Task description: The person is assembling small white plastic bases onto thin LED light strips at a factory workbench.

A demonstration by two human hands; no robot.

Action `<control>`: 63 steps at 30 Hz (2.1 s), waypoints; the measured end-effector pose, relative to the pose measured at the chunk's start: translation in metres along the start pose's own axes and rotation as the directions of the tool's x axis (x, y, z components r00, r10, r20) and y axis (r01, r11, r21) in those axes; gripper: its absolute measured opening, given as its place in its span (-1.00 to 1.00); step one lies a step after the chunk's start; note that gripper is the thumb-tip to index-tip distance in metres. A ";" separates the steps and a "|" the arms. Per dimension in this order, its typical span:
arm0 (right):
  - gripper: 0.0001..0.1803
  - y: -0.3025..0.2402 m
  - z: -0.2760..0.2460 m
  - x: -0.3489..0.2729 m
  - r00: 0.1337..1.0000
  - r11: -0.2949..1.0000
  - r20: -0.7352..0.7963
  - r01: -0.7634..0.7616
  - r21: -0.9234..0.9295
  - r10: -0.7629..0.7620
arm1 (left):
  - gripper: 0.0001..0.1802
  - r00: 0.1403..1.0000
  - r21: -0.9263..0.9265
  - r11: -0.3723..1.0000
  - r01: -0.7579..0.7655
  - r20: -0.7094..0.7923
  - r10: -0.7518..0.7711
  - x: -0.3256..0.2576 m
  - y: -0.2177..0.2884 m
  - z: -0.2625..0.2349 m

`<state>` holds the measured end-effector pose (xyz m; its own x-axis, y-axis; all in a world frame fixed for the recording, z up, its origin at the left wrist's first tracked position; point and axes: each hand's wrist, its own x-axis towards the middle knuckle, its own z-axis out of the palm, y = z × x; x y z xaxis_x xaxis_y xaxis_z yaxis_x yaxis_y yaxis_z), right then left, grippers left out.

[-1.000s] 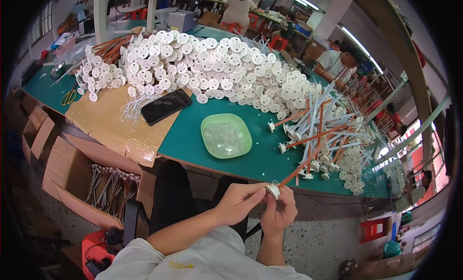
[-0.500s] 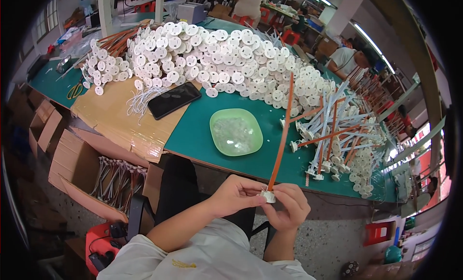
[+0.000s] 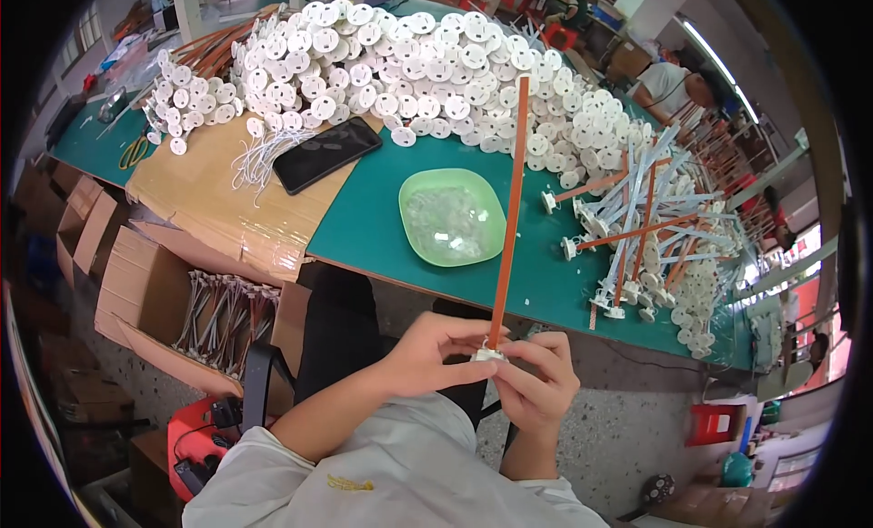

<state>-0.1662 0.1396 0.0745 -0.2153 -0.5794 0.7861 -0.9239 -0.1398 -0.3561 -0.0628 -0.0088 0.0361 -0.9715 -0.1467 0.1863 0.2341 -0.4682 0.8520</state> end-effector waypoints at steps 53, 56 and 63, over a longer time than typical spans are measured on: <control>-0.50 0.001 0.036 -0.017 0.785 0.604 0.154 -0.571 0.556 0.601 | -0.40 0.890 -0.096 0.994 0.045 0.457 0.004 -0.038 -0.011 -0.054; -0.64 0.009 0.040 -0.008 0.826 0.615 0.296 -0.558 0.557 0.480 | -0.47 0.951 -0.106 0.994 0.028 0.309 0.007 -0.037 -0.010 -0.048; -0.88 0.033 0.024 0.019 0.828 0.700 0.066 -0.510 0.500 0.556 | -0.65 0.900 0.868 0.381 -0.319 0.151 0.410 0.036 0.012 -0.035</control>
<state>-0.1932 0.1052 0.0654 -0.6714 -0.6106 0.4199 -0.3788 -0.2043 -0.9027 -0.0936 -0.0495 0.0357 -0.7837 -0.1922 0.5907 0.3664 0.6249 0.6894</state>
